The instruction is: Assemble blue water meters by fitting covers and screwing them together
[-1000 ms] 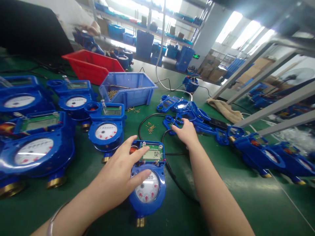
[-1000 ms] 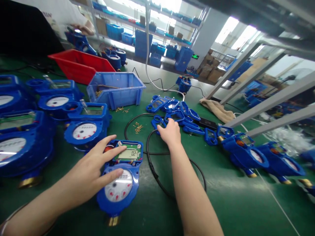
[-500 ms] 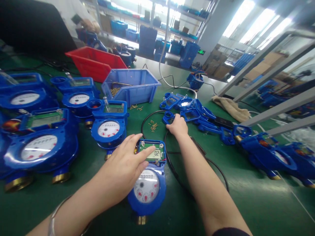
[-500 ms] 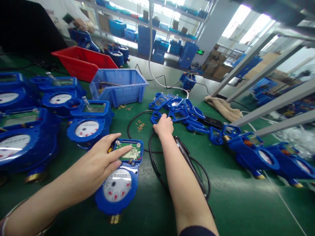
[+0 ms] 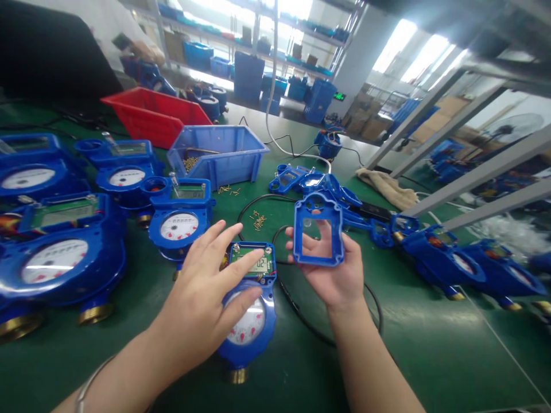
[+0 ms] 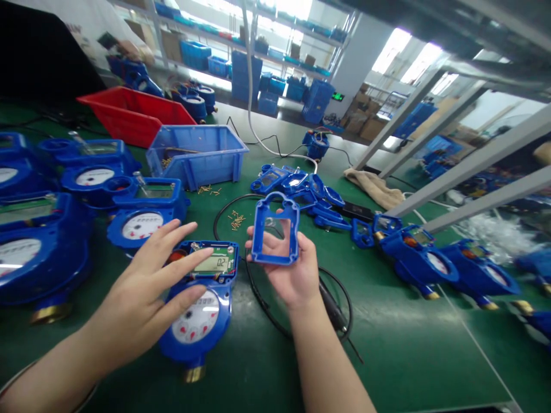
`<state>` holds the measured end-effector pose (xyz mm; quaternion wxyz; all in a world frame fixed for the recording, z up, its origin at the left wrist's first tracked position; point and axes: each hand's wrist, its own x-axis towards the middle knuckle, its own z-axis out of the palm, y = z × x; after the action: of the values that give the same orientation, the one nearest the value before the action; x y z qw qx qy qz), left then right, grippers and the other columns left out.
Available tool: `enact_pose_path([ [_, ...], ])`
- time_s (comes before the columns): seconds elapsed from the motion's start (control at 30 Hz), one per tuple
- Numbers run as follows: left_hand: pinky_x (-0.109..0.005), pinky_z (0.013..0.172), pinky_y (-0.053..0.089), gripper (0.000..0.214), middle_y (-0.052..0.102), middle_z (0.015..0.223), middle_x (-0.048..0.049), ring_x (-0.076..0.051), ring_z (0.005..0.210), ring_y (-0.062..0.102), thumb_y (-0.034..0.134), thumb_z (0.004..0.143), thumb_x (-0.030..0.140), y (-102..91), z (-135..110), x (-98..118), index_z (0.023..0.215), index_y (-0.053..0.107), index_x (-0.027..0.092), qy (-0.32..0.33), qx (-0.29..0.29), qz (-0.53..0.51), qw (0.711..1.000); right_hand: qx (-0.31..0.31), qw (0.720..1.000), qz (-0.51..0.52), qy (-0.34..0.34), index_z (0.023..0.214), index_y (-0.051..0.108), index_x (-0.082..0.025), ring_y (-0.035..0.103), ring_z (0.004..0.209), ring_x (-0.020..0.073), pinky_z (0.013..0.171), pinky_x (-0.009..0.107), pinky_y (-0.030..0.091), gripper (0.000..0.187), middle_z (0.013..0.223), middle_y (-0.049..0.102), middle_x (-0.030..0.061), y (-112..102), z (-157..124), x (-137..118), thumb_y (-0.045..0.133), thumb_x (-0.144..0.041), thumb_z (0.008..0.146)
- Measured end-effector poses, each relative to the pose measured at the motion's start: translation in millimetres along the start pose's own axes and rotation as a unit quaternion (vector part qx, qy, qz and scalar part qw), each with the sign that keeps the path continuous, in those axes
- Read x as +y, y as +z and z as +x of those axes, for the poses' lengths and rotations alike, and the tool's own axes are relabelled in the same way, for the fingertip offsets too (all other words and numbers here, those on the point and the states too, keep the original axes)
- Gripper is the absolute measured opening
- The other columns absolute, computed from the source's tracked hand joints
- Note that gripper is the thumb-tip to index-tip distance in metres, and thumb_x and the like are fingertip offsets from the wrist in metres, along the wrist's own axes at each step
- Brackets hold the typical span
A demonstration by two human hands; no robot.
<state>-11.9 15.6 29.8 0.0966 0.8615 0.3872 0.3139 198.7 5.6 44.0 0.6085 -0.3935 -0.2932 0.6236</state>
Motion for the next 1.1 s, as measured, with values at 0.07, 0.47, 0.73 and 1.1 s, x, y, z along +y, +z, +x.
enact_pose_path([
  [0.07, -0.056, 0.105, 0.026, 0.035, 0.037, 0.14, -0.0116, -0.033, 0.134, 0.023, 0.044, 0.088, 0.039, -1.1, 0, 9, 0.116, 0.056, 0.023, 0.039, 0.029, -0.003, 0.999, -0.013, 0.998, 0.038, 0.041, 0.127, 0.035, -0.032, 0.062, 0.074, 0.0214, 0.065, 0.035, 0.044, 0.055, 0.093, 0.066, 0.005, 5, -19, 6, 0.038, -0.051, 0.076],
  [0.47, -0.062, 0.105, 0.003, 0.078, 0.036, 0.143, -0.0136, -0.04, 0.134, 0.016, 0.043, 0.071, 0.073, 6.1, 9, 49, 0.125, 0.049, 0.017, 0.155, 0.004, 0.114, 0.981, -0.01, 0.988, 0.138, 0.065, 0.112, 0.055, -0.029, 0.061, 0.078, 0.0237, 0.068, 0.036, 0.045, 0.045, 0.091, 0.068, 0.0043, 24, -55, 30, 0.044, -0.054, 0.078],
  [0.73, -0.058, 0.104, 0.023, 0.052, 0.036, 0.137, -0.0166, -0.039, 0.131, 0.022, 0.044, 0.081, 0.059, 2.1, -13, 9, 0.108, 0.063, 0.019, 0.077, 0.063, 0.033, 0.994, 0.011, 0.997, 0.064, -0.046, 0.131, 0.038, -0.034, 0.061, 0.075, 0.0211, 0.054, 0.028, 0.045, 0.055, 0.098, 0.066, 0.0076, 13, -52, 0, 0.041, -0.057, 0.081],
  [1.1, -0.059, 0.096, 0.037, 0.056, 0.04, 0.137, -0.0178, -0.038, 0.127, 0.035, 0.048, 0.079, 0.058, 9.2, 0, -9, 0.122, 0.055, 0.023, -0.061, -0.135, 0.003, 0.989, 0.004, 0.989, -0.09, -0.114, 0.118, 0.05, -0.034, 0.061, 0.087, 0.0246, 0.061, 0.036, 0.051, 0.052, 0.103, 0.065, 0.006, 22, -20, -18, 0.064, -0.051, 0.071],
])
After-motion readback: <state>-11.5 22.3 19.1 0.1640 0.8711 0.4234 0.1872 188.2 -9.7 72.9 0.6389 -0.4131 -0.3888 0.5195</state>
